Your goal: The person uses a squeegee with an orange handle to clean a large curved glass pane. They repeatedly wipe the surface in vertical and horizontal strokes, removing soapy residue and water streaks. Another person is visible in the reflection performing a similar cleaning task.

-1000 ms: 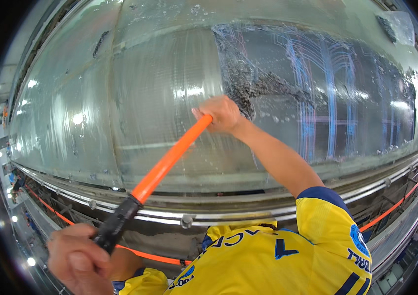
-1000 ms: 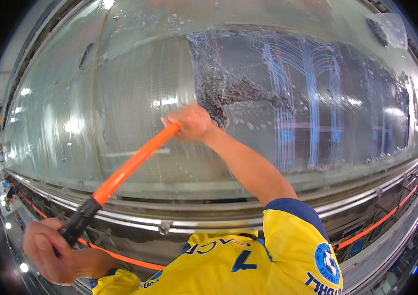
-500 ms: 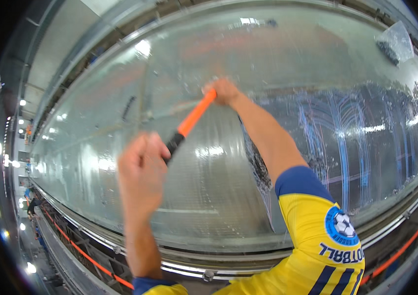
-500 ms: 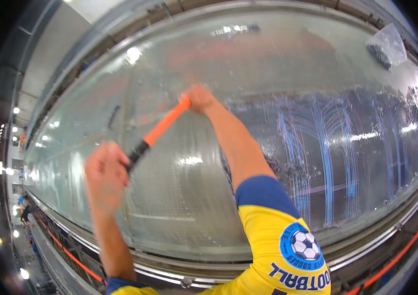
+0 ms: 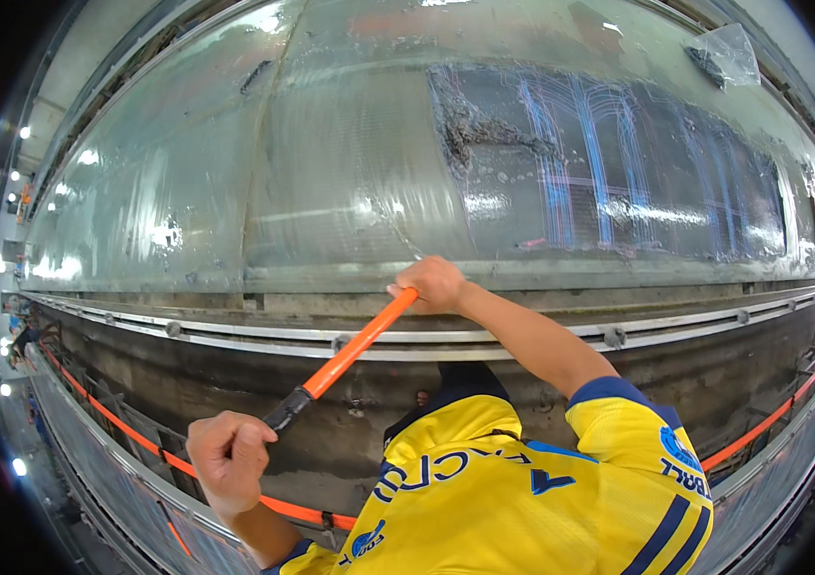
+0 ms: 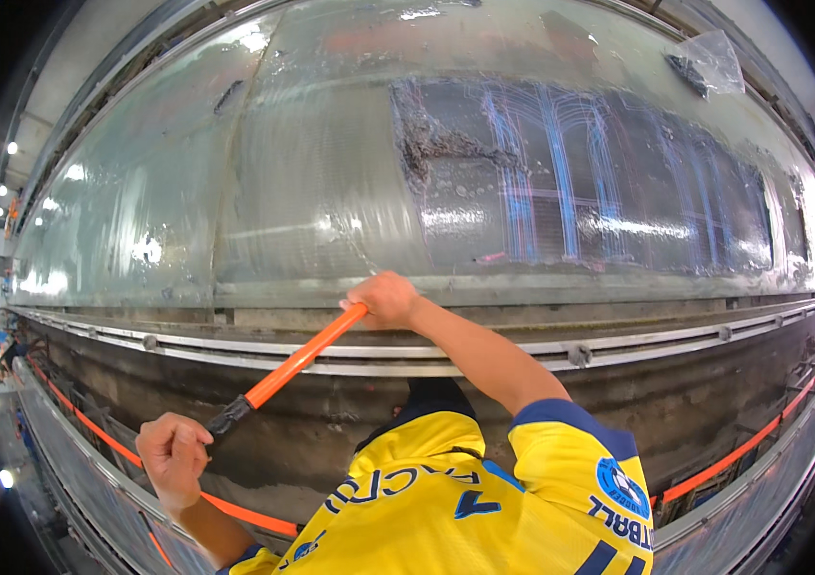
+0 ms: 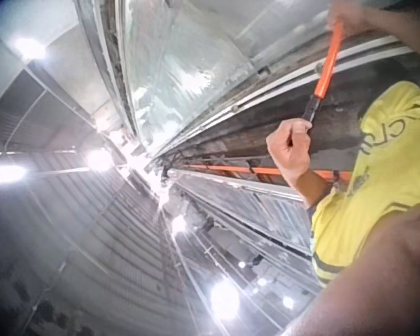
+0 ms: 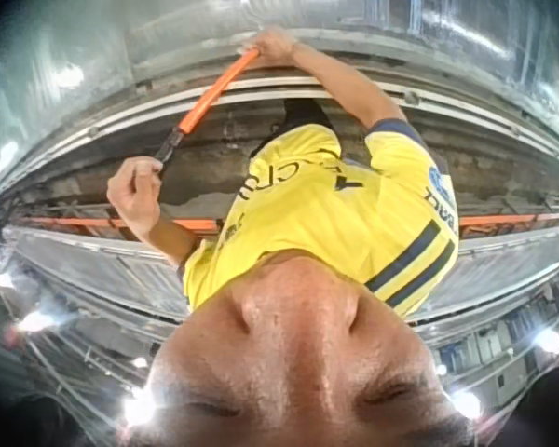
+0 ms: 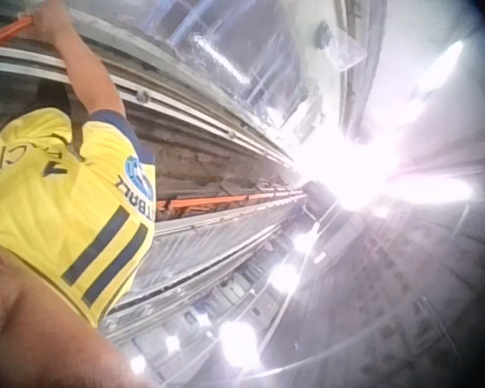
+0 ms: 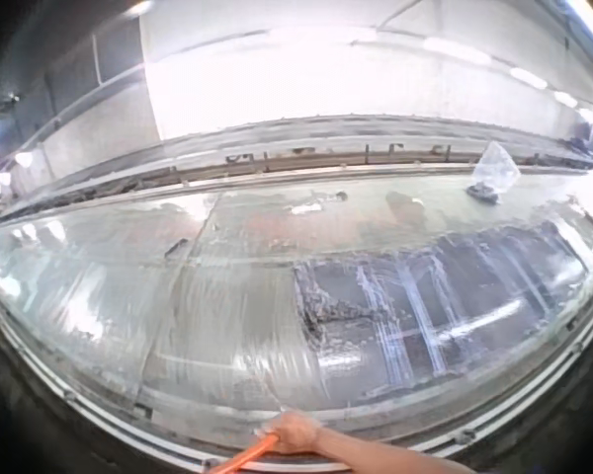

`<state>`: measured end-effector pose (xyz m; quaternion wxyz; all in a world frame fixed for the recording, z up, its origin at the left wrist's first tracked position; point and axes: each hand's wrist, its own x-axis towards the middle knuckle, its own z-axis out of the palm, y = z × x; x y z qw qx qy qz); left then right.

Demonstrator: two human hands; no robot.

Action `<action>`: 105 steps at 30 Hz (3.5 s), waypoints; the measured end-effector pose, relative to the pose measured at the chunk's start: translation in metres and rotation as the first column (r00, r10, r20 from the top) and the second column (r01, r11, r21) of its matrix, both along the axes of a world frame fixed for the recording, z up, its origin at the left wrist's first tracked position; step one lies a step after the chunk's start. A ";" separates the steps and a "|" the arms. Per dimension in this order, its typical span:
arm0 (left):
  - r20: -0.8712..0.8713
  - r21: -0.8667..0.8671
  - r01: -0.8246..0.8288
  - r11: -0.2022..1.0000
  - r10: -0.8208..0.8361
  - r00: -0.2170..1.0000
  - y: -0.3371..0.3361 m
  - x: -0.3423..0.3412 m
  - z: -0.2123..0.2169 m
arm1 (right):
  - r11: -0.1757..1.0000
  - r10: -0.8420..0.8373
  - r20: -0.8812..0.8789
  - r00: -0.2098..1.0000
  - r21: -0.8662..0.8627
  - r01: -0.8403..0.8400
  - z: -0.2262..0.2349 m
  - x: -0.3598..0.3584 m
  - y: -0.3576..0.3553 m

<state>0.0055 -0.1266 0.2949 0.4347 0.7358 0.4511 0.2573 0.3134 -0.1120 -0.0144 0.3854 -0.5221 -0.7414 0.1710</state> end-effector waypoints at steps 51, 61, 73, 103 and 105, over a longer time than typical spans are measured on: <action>-0.031 -0.032 0.043 0.999 -0.044 0.999 0.007 0.006 -0.007 | 0.990 -0.118 -0.038 0.992 0.076 0.120 0.001 0.012 -0.006; -0.139 0.065 0.273 0.960 -0.262 0.955 -0.006 0.072 0.013 | 0.965 -0.219 -0.061 0.974 0.131 0.225 0.006 0.050 -0.038; 0.005 0.426 0.116 0.897 -0.130 0.991 0.192 0.170 -0.004 | 0.914 -0.290 -0.140 0.947 0.252 0.318 -0.006 0.150 0.159; 0.033 -0.026 0.037 0.999 -0.036 0.999 -0.023 0.026 -0.006 | 0.985 -0.149 -0.006 0.989 0.081 0.149 -0.005 0.027 -0.034; 0.006 0.001 0.106 0.994 -0.106 0.994 -0.036 0.032 -0.005 | 0.974 -0.204 0.000 0.979 0.100 0.203 -0.003 0.026 -0.051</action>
